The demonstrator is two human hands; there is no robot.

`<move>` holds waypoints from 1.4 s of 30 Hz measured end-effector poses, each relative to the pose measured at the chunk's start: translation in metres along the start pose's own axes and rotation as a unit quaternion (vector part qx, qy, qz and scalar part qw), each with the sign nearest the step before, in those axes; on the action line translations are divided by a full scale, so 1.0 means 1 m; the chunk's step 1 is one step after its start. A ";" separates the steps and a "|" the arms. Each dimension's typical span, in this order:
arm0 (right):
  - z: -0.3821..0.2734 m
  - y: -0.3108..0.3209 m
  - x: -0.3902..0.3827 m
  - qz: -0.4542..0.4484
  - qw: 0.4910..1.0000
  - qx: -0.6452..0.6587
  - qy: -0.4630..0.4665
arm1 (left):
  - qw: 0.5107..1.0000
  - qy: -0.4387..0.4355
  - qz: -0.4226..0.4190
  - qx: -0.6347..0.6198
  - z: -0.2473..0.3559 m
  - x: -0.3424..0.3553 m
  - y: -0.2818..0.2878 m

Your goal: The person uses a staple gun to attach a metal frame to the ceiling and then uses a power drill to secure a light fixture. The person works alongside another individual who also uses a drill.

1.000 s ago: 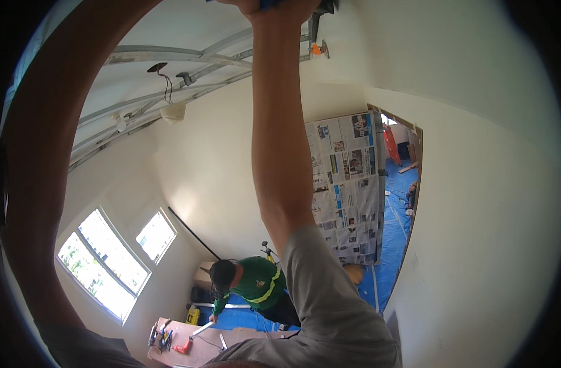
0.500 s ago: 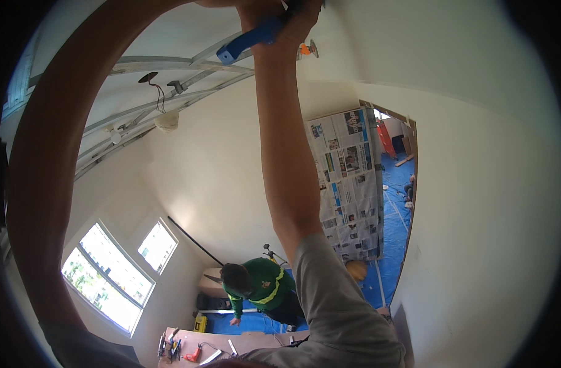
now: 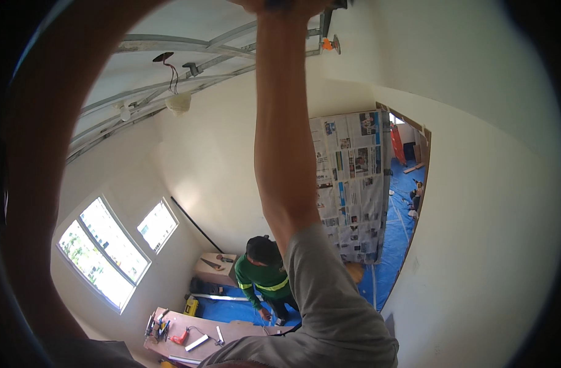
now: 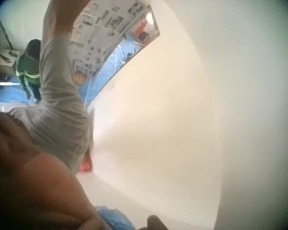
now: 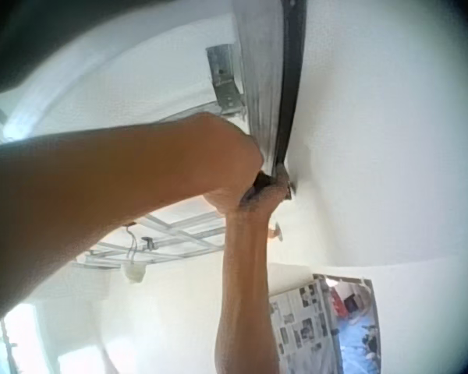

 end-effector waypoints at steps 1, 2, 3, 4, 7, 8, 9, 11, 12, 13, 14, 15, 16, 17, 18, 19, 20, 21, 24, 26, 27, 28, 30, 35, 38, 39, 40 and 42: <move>0.001 0.000 0.001 0.006 1.000 -0.012 -0.002 | 1.000 0.000 0.004 -0.008 0.000 -0.001 0.003; 0.002 -0.003 0.004 0.015 1.000 -0.022 -0.004 | 1.000 0.002 0.008 -0.020 -0.001 -0.003 0.003; 0.002 -0.009 0.003 0.013 0.999 -0.033 -0.002 | 0.999 0.014 0.032 -0.034 -0.004 -0.006 0.006; 0.000 -0.020 0.005 0.003 0.999 -0.040 0.011 | 0.995 0.038 0.059 -0.064 -0.008 -0.009 0.005; -0.002 -0.038 -0.030 0.018 0.991 -0.123 0.040 | 0.967 0.018 0.176 -0.183 0.004 -0.033 -0.015; -0.004 -0.038 -0.058 0.038 0.986 -0.152 0.049 | 0.950 -0.022 0.237 -0.204 0.016 -0.052 -0.025; -0.001 -0.030 -0.091 0.087 0.990 -0.110 0.003 | 0.938 -0.056 0.257 -0.224 0.028 -0.068 -0.038; 0.016 -0.019 -0.189 0.109 0.985 -0.095 -0.089 | 0.901 -0.085 0.218 -0.365 0.054 -0.109 -0.099; 0.012 0.000 -0.246 0.192 0.970 -0.086 -0.120 | 0.877 -0.105 0.170 -0.437 0.074 -0.130 -0.132; 0.003 0.014 -0.298 0.232 0.960 -0.109 -0.111 | 0.853 -0.127 0.060 -0.502 0.104 -0.148 -0.174; -0.016 0.032 -0.359 0.316 0.935 -0.096 -0.130 | 0.803 -0.141 -0.009 -0.579 0.141 -0.159 -0.202; -0.025 0.033 -0.408 0.310 0.936 -0.084 -0.146 | 0.743 -0.139 -0.127 -0.642 0.182 -0.176 -0.238; -0.035 0.029 -0.462 0.319 0.924 -0.101 -0.186 | 0.664 -0.148 -0.247 -0.690 0.226 -0.202 -0.267; -0.044 0.025 -0.505 0.299 0.923 -0.138 -0.201 | 0.612 -0.156 -0.210 -0.747 0.259 -0.215 -0.271; -0.060 0.029 -0.560 0.374 0.881 -0.170 -0.237 | 0.537 -0.170 -0.215 -0.798 0.295 -0.230 -0.282; -0.070 0.031 -0.602 0.414 0.866 -0.160 -0.229 | 0.355 -0.113 -0.343 -0.862 0.347 -0.256 -0.305; -0.087 0.034 -0.651 0.490 0.812 -0.192 -0.252 | 0.184 -0.032 -0.489 -0.852 0.399 -0.294 -0.329; -0.101 0.034 -0.690 0.539 0.770 -0.213 -0.267 | 0.135 -0.039 -0.505 -0.852 0.436 -0.312 -0.340; -0.138 0.017 -0.767 0.630 0.724 -0.127 -0.250 | 0.214 -0.083 -0.569 -0.790 0.528 -0.379 -0.378; -0.166 0.015 -0.795 0.665 0.696 -0.143 -0.229 | 0.261 -0.132 -0.529 -0.796 0.564 -0.405 -0.385; -0.179 0.015 -0.805 0.682 0.677 -0.167 -0.219 | 0.286 -0.154 -0.507 -0.799 0.576 -0.415 -0.386; -0.191 0.016 -0.813 0.698 0.657 -0.193 -0.209 | 0.312 -0.158 -0.410 -0.842 0.578 -0.408 -0.379; -0.207 0.019 -0.826 0.720 0.624 -0.232 -0.197 | 0.332 -0.138 -0.380 -0.852 0.588 -0.414 -0.384; -0.220 0.022 -0.861 0.755 0.559 -0.293 -0.179 | 0.327 -0.113 -0.474 -0.810 0.611 -0.427 -0.406; -0.223 0.023 -0.882 0.763 0.535 -0.316 -0.179 | 0.335 -0.111 -0.483 -0.801 0.611 -0.426 -0.412; -0.223 0.023 -0.889 0.766 0.528 -0.320 -0.178 | 0.338 -0.110 -0.486 -0.798 0.610 -0.427 -0.414; -0.223 0.024 -0.895 0.768 0.522 -0.325 -0.178 | 0.340 -0.109 -0.489 -0.796 0.610 -0.428 -0.414; -0.221 0.025 -0.907 0.769 0.512 -0.339 -0.180 | 0.347 -0.109 -0.493 -0.790 0.609 -0.433 -0.415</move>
Point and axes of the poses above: each hand's wrist, its own x-axis towards the middle knuckle, its own y-axis out of the back of the hand, z = x × y, the point moved 10 cm from there along x, towards the middle knuckle, and after that the axes turned 7 degrees about -x, right-handed, at the moved point
